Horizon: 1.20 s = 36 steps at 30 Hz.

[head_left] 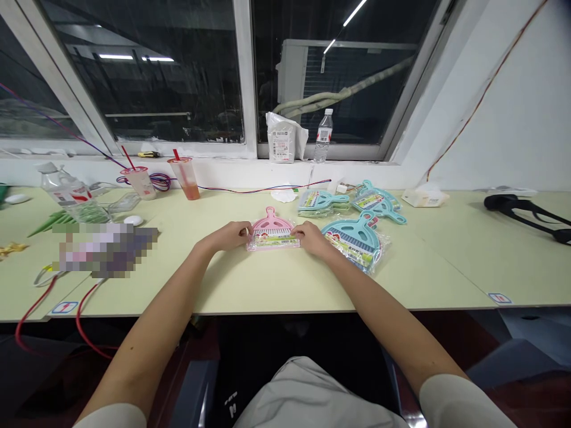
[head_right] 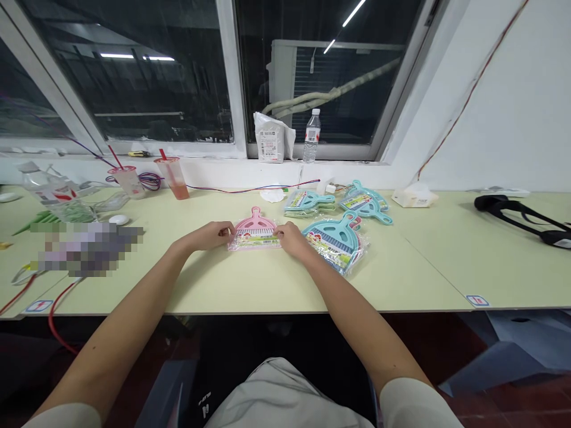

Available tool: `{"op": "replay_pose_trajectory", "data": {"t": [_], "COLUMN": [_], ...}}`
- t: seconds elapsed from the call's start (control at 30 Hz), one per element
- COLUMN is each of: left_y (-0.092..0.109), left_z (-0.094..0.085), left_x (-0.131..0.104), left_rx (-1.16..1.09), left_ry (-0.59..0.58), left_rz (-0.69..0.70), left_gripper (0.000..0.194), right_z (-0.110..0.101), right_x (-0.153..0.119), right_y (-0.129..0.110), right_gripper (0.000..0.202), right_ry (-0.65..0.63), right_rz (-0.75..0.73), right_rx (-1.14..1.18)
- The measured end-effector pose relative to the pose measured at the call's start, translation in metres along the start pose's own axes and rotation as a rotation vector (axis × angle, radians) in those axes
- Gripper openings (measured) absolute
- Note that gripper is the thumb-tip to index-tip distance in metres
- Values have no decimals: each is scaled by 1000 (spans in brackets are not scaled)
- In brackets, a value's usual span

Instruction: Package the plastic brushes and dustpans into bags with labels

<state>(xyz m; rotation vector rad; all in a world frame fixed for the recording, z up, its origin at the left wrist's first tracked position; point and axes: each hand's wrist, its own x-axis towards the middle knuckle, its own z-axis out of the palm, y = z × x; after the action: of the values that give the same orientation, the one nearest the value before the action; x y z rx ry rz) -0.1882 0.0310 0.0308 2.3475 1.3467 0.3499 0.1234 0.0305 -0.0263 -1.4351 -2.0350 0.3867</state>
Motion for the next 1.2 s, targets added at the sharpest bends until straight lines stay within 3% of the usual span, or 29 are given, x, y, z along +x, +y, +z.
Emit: {"op": "replay_pose_trajectory", "data": {"t": [0.47,0.73,0.83,0.97,1.07,1.2], "left_y": [-10,-11,-11,-5,2,13], "left_z": [5,7,8,11,16,24], "left_x": [7,7,8,10,12,12], "left_rx": [10,21,110,320,407,563], "left_ry": [28,37,116,232,180,132], "left_rz": [9,-62,29,291,382,375], "left_gripper": [17,16,22,26,37,45], "right_z": [5,7,3,-2,-1,4], "right_x": [1,0,-3,-8,-9,-6], "right_y": [0,0,-9,-27,-39,-45], "right_gripper": [37,42,48,49,40,34], "right_ry": [-6,-15,44,76,-1,-65], "right_rz": [-9,-31,-90,-239,-345,-472], "right_rx": [-83,-128,-245,-470,-605,-708]}}
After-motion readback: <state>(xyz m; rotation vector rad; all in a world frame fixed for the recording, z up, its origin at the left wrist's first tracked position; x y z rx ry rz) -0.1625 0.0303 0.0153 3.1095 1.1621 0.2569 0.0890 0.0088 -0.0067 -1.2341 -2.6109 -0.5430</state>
